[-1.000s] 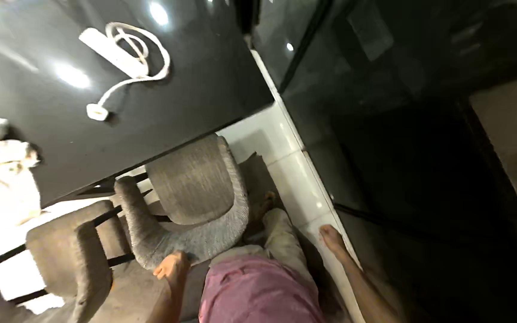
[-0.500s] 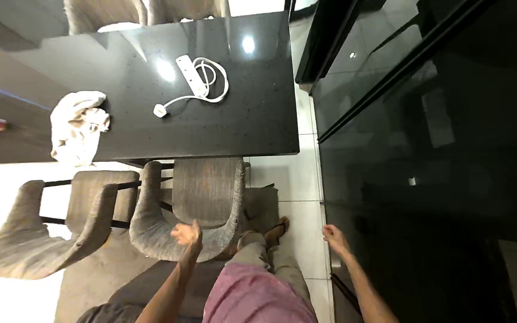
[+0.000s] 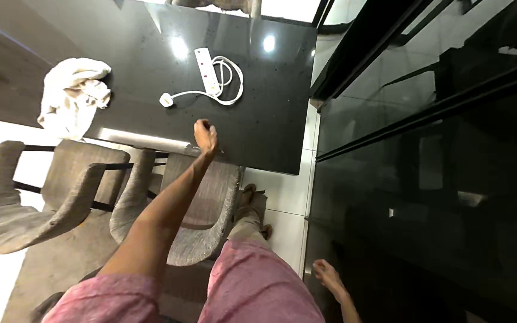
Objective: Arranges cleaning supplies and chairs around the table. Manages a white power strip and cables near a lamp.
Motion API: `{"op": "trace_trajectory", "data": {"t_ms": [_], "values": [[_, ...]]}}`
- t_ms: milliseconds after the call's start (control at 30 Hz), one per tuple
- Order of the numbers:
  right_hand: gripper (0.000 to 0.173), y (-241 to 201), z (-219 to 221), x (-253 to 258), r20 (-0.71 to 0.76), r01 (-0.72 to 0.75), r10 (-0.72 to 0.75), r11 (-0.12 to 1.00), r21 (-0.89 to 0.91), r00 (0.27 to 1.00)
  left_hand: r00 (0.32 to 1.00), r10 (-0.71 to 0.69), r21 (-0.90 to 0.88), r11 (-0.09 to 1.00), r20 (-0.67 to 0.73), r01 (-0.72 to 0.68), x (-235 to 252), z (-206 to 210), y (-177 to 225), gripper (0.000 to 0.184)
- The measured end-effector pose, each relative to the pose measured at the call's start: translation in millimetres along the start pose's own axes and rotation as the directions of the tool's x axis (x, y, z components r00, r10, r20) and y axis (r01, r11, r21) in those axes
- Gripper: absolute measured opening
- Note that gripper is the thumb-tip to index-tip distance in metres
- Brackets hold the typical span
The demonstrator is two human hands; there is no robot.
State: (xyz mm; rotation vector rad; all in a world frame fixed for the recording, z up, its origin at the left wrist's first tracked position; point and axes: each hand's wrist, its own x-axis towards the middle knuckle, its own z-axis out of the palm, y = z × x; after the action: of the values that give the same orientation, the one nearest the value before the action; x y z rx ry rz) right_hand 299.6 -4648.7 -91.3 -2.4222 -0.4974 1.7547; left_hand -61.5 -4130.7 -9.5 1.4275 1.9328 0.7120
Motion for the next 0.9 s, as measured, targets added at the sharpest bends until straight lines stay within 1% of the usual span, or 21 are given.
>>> {"op": "trace_trajectory", "data": {"t_ms": [100, 167, 233, 300, 333, 400, 467, 500, 567, 633, 700, 767, 833, 867, 900], "values": [[0.037, -5, -9, -6, -0.08, -0.101, 0.103, 0.995, 0.023, 0.992, 0.999, -0.042, 0.029, 0.999, -0.032, 0.043, 85, 17, 25, 0.039], [0.037, -16, -21, 0, -0.098, -0.171, 0.168, 0.985, -0.018, 0.981, 0.998, -0.048, 0.042, 0.998, -0.047, 0.05, 140, 30, 38, 0.042], [0.037, -35, -34, 11, -0.069, -0.213, 0.207, 0.974, -0.083, 0.976, 0.998, -0.064, 0.103, 0.993, 0.028, 0.061, 186, 40, 40, 0.056], [0.037, -66, -43, 32, -0.091, -0.177, 0.168, 0.98, -0.096, 0.982, 0.988, -0.118, 0.19, 0.977, 0.103, 0.097, 227, 51, 35, 0.076], [0.036, -86, -42, 41, -0.127, -0.136, 0.127, 0.989, -0.063, 0.984, 0.979, -0.164, 0.232, 0.964, 0.122, 0.133, 242, 57, 31, 0.084], [0.036, -133, -34, 55, -0.17, -0.045, 0.051, 0.998, 0.04, 0.984, 0.958, -0.262, 0.3, 0.929, 0.117, 0.218, 260, 68, 28, 0.097], [0.037, -184, -23, 63, -0.168, 0.038, -0.018, 0.993, 0.116, 0.986, 0.941, -0.329, 0.343, 0.895, 0.077, 0.285, 268, 79, 31, 0.104], [0.037, -206, -17, 65, -0.151, 0.086, -0.066, 0.988, 0.128, 0.986, 0.932, -0.358, 0.328, 0.889, 0.059, 0.32, 270, 83, 33, 0.104], [0.038, -235, -6, 69, -0.108, 0.222, -0.213, 0.972, 0.081, 0.971, 0.914, -0.403, 0.224, 0.896, 0.044, 0.384, 270, 88, 32, 0.095], [0.039, -250, 0, 73, -0.074, 0.368, -0.372, 0.928, -0.059, 0.925, 0.906, -0.414, 0.088, 0.909, 0.085, 0.407, 267, 89, 30, 0.079], [0.034, -263, 3, 71, -0.082, 0.476, -0.489, 0.868, -0.141, 0.868, 0.923, -0.37, 0.026, 0.929, 0.109, 0.37, 261, 85, 31, 0.07], [0.03, -278, -1, 67, -0.159, 0.587, -0.605, 0.796, -0.152, 0.78, 0.95, -0.291, -0.009, 0.956, 0.111, 0.294, 244, 80, 39, 0.063], [0.029, -297, -10, 63, -0.24, 0.688, -0.695, 0.715, -0.129, 0.678, 0.976, -0.169, -0.131, 0.974, 0.136, 0.187, 214, 72, 46, 0.058], [0.029, -309, -16, 61, -0.257, 0.727, -0.726, 0.678, -0.107, 0.638, 0.983, -0.092, -0.206, 0.971, 0.161, 0.125, 196, 66, 51, 0.057], [0.03, -324, -22, 57, -0.254, 0.755, -0.747, 0.65, -0.084, 0.615, 0.982, -0.021, -0.265, 0.962, 0.187, 0.071, 176, 58, 57, 0.058]]}}
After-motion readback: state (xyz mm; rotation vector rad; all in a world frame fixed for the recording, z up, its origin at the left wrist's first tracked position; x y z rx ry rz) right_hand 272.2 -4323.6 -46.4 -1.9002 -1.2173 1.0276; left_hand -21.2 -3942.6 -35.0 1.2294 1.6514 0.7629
